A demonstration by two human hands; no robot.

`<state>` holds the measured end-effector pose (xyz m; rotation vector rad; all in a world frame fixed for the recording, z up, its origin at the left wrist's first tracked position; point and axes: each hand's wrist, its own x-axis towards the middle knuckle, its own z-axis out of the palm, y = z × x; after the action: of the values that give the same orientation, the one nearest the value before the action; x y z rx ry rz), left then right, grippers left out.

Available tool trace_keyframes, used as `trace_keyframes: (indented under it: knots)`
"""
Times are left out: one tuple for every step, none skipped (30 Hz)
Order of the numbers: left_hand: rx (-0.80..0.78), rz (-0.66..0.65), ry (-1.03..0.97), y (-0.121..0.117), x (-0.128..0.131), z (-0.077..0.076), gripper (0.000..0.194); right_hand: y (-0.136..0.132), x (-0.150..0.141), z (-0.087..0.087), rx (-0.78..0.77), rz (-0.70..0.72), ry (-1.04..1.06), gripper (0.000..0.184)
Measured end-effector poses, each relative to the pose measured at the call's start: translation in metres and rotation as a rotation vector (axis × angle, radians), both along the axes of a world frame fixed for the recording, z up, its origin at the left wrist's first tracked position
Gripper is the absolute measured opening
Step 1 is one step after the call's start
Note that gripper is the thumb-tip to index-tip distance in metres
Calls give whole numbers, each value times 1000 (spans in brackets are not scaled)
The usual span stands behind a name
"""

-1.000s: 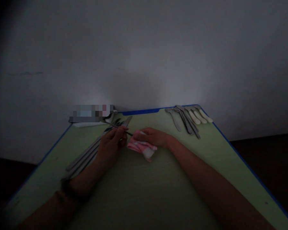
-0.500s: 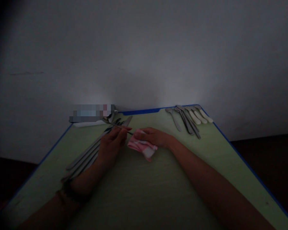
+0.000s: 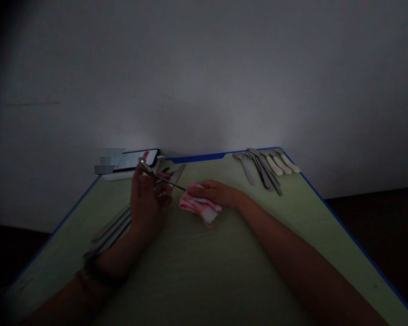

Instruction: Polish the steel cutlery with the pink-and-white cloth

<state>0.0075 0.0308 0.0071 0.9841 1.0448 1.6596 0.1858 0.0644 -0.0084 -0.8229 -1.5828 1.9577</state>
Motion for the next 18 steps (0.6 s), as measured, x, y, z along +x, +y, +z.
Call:
trace_keyframes:
  knots:
    - [4, 1, -13, 0, 0, 1, 47, 0, 0, 0, 1, 5, -1, 44]
    - [7, 7, -26, 0, -1, 1, 45, 0, 0, 0, 6, 11, 1, 43]
    - [10, 19, -39, 0, -1, 1, 42, 1, 0, 0, 9, 19, 4, 42]
    - [10, 31, -51, 0, -1, 0, 38, 1, 0, 0, 13, 27, 5, 41]
    - [8, 42, -62, 0, -1, -1, 33, 1, 1, -1, 17, 34, 5, 40]
    - [3, 50, -73, 1, -1, -2, 29, 1, 1, -1, 23, 40, 0, 40]
    - [-4, 50, -83, 1, -1, -2, 26, 1, 1, -2, 26, 45, -7, 40]
    - [-9, 43, -96, 1, -1, -3, 26, 1, 1, -2, 27, 50, -14, 39]
    - [-10, 33, -112, 1, -1, -4, 27, 2, 2, -3, 26, 53, -20, 39]
    - [-8, 19, -127, 1, -1, -4, 29, 2, 2, -3, 27, 57, -24, 39]
    - [-7, 6, -140, 0, 0, -3, 30, 2, 2, -4, 26, 61, -29, 38]
    - [-7, -1, -150, 0, 0, -3, 30, 2, 2, -4, 27, 64, -31, 38]
    - [-7, 1, -157, -1, 0, -2, 29, 3, 2, -4, 32, 67, -34, 38]
    - [-6, 9, -160, -2, 1, -1, 27, 3, 2, -3, 38, 71, -39, 38]
    - [-1, 20, -158, -3, 1, 1, 27, 3, 2, -3, 45, 75, -43, 38]
    - [4, 35, -152, -4, 1, 2, 31, 2, 2, -2, 49, 80, -46, 38]
    - [7, 47, -141, -4, 1, 3, 37, 2, 1, -1, 54, 82, -48, 37]
    - [5, 54, -128, -4, 1, 4, 42, 2, 1, -1, 54, 81, -50, 37]
